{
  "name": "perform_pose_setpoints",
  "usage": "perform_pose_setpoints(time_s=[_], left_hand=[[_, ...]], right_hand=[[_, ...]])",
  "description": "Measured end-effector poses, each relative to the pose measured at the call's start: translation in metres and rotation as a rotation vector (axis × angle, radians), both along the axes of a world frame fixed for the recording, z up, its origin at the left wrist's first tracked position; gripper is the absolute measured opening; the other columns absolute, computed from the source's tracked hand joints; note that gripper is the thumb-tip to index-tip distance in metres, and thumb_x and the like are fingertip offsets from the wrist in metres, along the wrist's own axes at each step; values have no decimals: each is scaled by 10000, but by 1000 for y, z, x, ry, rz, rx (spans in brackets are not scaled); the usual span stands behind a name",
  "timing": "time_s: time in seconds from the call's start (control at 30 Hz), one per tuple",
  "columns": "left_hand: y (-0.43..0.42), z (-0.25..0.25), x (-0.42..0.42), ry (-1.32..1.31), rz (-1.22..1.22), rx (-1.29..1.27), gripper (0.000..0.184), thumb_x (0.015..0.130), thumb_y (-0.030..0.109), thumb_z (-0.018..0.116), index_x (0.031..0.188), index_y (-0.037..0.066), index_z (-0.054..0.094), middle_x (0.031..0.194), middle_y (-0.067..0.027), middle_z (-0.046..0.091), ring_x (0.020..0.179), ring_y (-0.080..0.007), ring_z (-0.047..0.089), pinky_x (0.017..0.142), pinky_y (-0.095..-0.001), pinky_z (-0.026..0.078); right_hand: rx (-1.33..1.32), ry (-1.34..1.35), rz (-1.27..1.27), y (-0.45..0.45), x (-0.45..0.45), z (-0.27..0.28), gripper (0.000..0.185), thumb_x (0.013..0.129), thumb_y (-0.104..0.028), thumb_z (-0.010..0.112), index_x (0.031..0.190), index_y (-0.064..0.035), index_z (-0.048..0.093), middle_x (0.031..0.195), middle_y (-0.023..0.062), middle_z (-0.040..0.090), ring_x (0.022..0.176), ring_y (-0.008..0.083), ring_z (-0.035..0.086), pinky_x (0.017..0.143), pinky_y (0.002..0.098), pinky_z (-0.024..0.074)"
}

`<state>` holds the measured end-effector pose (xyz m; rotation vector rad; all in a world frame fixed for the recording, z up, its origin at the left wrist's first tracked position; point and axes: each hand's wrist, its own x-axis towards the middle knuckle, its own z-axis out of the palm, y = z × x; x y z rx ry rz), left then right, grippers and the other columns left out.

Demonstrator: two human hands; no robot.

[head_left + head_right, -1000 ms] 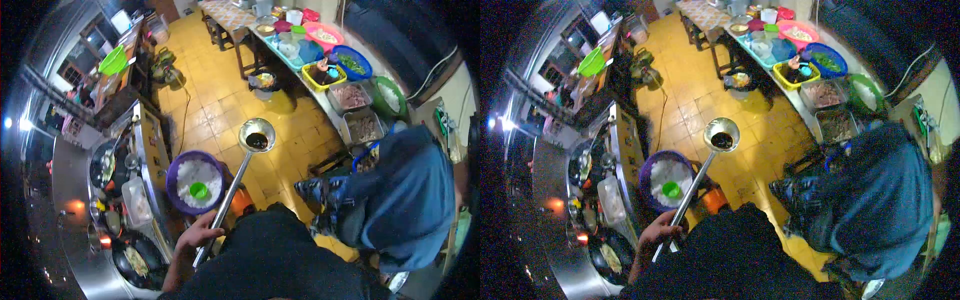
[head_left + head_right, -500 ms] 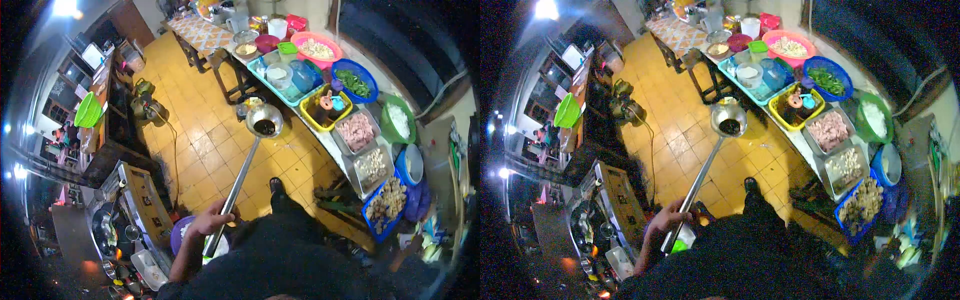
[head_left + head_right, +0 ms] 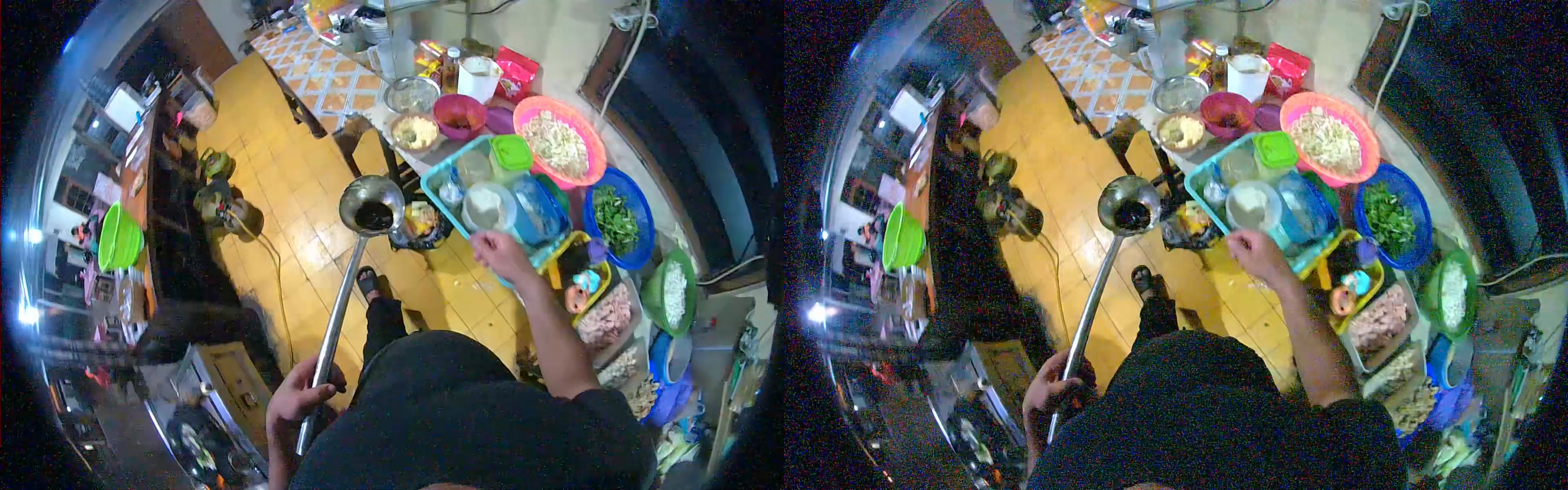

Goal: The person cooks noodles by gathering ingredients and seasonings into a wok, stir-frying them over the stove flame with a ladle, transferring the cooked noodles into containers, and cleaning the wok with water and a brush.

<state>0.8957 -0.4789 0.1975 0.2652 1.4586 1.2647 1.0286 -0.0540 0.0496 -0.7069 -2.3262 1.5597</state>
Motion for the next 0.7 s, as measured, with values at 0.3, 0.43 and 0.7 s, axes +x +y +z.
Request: perform_pose_setpoints(time_s=[0.3,0.43,0.7], left_hand=[[102,17,-265,6,-239,-62,354,720,118,668,1026,-11,544,902,-75,602,851,-153,553,783,-284,433],[148,24,-342,-34,-334,-74,364,713,119,662,1031,-8,538,905,-75,603,828,-151,549,749,-280,435],[219,6,-386,-47,-362,-75,351,695,96,637,1015,-8,537,898,-71,600,835,-153,562,758,-282,440]], right_hand=[[553,-233,-664,199,-246,-47,310,863,-304,600,954,-11,638,852,180,682,795,311,675,722,407,521],[-138,-492,-748,221,-286,-35,324,807,-271,623,982,1,601,765,184,666,721,357,666,694,460,530],[442,-871,-601,248,-278,-14,324,851,-206,534,1117,-33,597,952,215,665,915,388,645,793,505,503]])
